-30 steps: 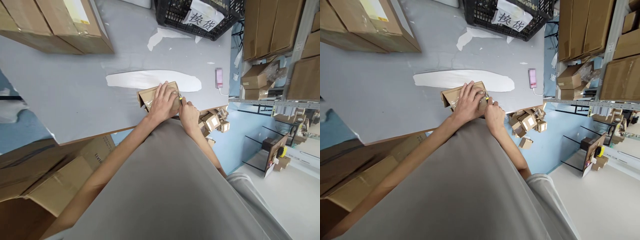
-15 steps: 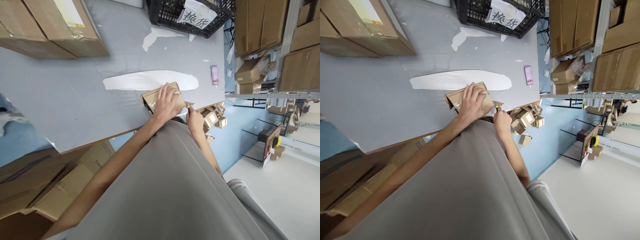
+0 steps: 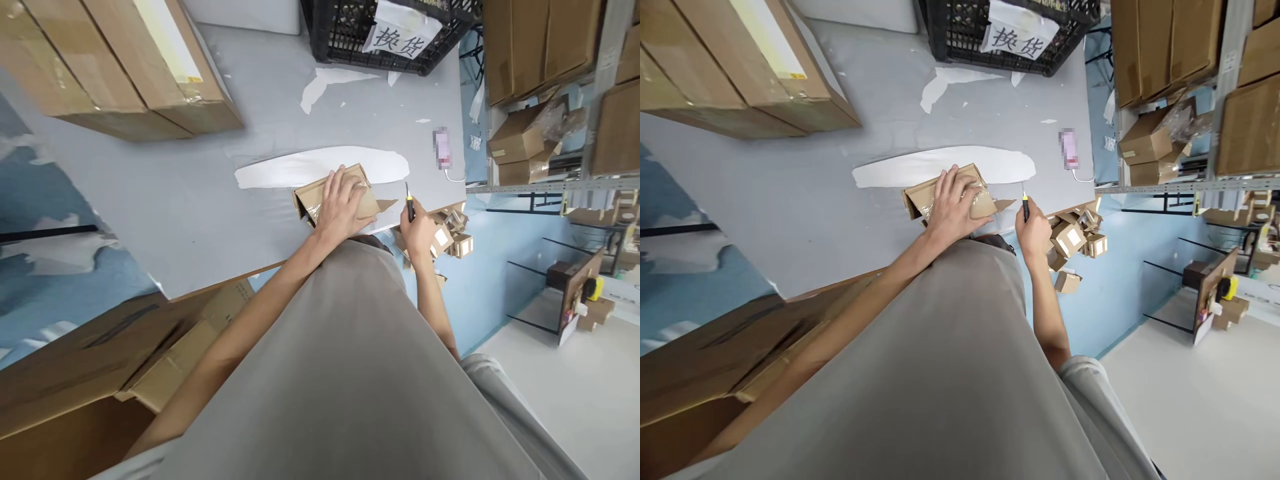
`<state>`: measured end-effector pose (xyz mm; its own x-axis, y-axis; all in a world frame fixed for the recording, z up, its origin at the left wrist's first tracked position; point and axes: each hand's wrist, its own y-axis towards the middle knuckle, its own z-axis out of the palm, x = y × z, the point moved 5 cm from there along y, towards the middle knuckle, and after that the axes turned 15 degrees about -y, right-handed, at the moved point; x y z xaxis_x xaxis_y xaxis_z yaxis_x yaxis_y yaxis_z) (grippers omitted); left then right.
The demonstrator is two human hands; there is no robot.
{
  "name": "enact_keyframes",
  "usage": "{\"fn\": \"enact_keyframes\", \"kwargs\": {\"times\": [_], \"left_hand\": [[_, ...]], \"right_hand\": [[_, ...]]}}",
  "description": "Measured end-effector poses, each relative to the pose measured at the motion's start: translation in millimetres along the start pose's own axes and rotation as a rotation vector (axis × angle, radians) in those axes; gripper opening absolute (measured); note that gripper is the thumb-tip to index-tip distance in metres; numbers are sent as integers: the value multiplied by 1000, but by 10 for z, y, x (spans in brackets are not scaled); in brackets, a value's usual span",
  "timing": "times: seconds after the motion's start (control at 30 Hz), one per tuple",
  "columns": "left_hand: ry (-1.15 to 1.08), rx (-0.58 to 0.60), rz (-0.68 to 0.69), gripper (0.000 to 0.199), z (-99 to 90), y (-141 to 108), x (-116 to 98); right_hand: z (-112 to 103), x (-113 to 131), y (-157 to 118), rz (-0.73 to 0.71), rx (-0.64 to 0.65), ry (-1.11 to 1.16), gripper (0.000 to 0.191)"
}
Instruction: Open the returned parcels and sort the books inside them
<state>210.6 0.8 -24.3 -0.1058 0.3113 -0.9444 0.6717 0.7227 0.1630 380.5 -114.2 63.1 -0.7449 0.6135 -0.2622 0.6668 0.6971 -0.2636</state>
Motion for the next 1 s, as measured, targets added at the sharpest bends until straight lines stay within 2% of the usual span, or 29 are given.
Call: {"fn": "enact_keyframes", "kwargs": {"times": [0.1, 0.2, 0.33, 0.4, 0.5, 0.63, 0.73, 0.8, 0.9, 1.0], "left_hand": [[36, -15, -30, 61, -54, 6, -2], [100, -119, -77, 54, -202, -98, -10], [213, -337, -188, 57, -450, -449, -28], [265, -421, -260, 65, -495, -642, -35], [302, -509, -359, 76, -419, -835, -46], [350, -616, -435, 75, -188, -879, -94], [412, -665, -459, 79, -39, -827, -116], [421, -686, -479, 84, 25, -786, -91], [400, -724, -520, 88, 69, -730, -7], [365, -761, -605, 87, 76, -690, 95]], "right_hand": [[212, -147, 378, 9, 28, -6, 57], [474, -215, 794, -29, 76, 4, 57], [896, -251, 1304, -65, 162, 12, 58], [1118, -258, 1504, -86, 192, 6, 59], [1429, -276, 1706, -118, 223, -6, 61], [1704, -317, 1815, -165, 224, 0, 62], [1780, -331, 1839, -199, 248, 27, 60], [1751, -303, 1860, -220, 249, 65, 60], [1573, -133, 1889, -317, 176, 222, 55], [1316, 223, 1830, -563, 160, 598, 48]]}}
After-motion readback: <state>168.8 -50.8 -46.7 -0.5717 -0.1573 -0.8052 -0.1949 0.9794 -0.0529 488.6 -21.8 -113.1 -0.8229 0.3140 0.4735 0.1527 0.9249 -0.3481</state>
